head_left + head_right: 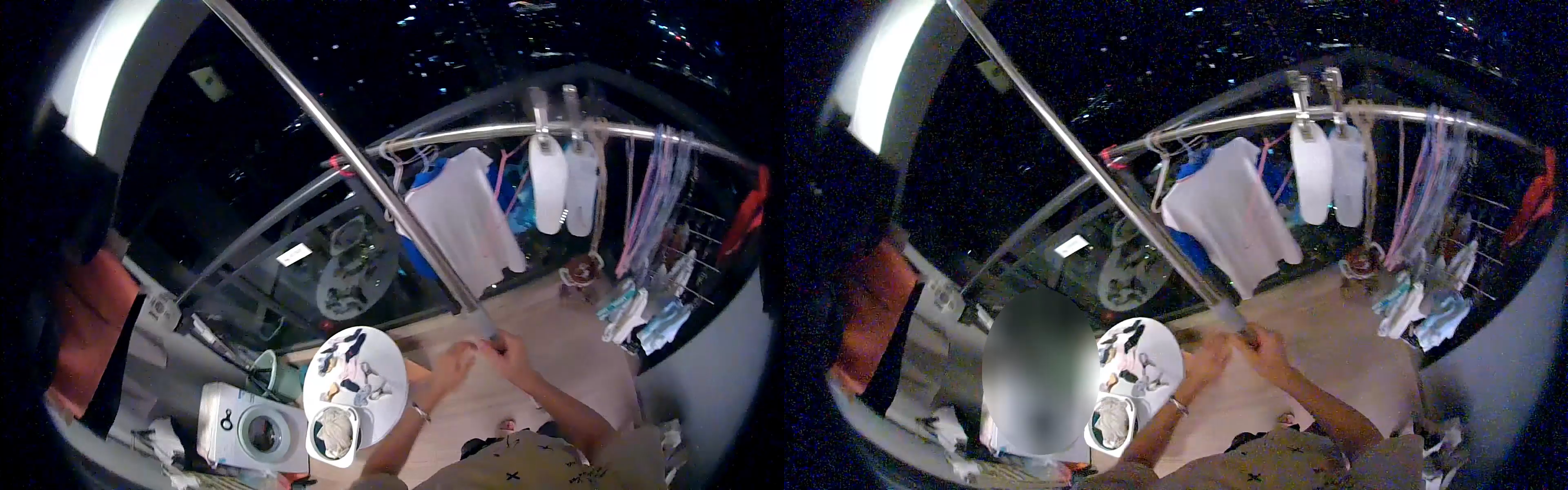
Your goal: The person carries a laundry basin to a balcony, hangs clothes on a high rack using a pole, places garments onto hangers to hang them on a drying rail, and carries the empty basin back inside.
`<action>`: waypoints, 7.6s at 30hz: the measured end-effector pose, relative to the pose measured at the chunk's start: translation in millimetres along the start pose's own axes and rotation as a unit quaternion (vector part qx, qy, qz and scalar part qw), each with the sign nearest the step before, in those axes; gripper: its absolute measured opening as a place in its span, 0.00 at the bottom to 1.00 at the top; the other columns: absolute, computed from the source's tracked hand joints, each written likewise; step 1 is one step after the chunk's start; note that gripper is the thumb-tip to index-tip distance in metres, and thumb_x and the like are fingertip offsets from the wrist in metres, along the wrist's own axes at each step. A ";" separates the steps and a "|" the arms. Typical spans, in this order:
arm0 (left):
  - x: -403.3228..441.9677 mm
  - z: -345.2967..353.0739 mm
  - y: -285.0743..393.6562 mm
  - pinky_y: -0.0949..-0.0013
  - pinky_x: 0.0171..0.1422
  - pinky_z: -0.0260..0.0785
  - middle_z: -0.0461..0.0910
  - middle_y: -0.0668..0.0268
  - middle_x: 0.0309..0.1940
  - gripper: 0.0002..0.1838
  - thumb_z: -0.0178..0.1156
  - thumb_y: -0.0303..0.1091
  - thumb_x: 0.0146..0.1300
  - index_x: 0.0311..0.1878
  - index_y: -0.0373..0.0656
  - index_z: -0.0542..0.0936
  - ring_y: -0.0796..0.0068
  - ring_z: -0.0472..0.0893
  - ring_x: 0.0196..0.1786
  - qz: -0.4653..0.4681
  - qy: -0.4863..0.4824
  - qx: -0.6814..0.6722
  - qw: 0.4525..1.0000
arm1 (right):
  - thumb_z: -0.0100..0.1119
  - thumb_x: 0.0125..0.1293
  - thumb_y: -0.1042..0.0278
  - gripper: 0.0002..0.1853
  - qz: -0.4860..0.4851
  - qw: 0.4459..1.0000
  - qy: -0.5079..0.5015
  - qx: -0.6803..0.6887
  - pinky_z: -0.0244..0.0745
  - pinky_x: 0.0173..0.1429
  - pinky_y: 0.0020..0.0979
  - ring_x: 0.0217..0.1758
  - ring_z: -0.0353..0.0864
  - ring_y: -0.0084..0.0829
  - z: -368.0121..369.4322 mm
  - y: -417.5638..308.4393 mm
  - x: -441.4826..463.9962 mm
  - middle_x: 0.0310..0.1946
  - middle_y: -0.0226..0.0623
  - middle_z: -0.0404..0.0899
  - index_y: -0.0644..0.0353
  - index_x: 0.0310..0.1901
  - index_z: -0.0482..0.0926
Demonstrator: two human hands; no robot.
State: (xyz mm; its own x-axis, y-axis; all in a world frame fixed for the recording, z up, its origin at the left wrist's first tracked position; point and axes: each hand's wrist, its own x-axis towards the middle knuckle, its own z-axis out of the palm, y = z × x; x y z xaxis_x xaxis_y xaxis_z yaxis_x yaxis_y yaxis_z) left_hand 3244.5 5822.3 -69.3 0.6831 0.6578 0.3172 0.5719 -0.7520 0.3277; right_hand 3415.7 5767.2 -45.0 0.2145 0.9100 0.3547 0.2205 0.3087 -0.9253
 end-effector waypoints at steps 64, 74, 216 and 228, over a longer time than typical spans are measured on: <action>28.8 -394.2 22.0 0.62 0.48 0.58 0.72 0.63 0.22 0.03 0.56 0.25 0.49 0.29 0.40 0.74 0.62 0.71 0.34 0.011 0.444 0.537 0.717 | 0.47 0.62 0.66 0.16 0.293 0.956 0.005 0.026 0.50 0.25 0.31 0.20 0.46 0.25 -109.5 107.9 -242.9 0.14 0.28 0.51 0.60 0.18 0.61; 0.1 -416.4 20.7 0.63 0.47 0.59 0.70 0.63 0.20 0.06 0.56 0.23 0.47 0.31 0.40 0.74 0.62 0.71 0.32 0.038 0.431 0.549 0.716 | 0.46 0.61 0.70 0.16 0.251 0.960 -0.070 -0.106 0.49 0.24 0.30 0.19 0.46 0.28 -107.7 37.1 -212.4 0.13 0.30 0.50 0.60 0.16 0.60; -88.2 257.4 -79.8 0.73 0.28 0.66 0.78 0.66 0.25 0.19 0.54 0.47 0.55 0.45 0.45 0.75 0.78 0.74 0.25 -0.252 -0.538 -0.175 0.785 | 0.54 0.60 0.60 0.15 0.386 0.473 0.723 -0.324 0.67 0.32 0.22 0.30 0.69 0.18 -350.0 134.1 -693.1 0.33 0.28 0.76 0.62 0.43 0.74; -169.2 301.1 -110.9 0.73 0.30 0.68 0.77 0.67 0.24 0.15 0.54 0.43 0.57 0.43 0.44 0.75 0.79 0.74 0.25 -0.314 -0.455 -0.211 0.806 | 0.55 0.57 0.54 0.17 0.265 0.542 0.788 -0.127 0.72 0.24 0.34 0.20 0.73 0.28 -418.3 170.3 -760.6 0.18 0.35 0.71 0.62 0.31 0.74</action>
State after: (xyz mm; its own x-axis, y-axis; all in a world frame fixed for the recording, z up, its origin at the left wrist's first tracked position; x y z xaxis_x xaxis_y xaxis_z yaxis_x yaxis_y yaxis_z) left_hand 3202.2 5781.6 -427.2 0.4796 0.4550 -0.7503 0.8603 -0.0755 0.5042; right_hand 3688.1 5011.8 -416.2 0.8132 -0.5748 -0.0911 -0.1876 -0.1108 -0.9760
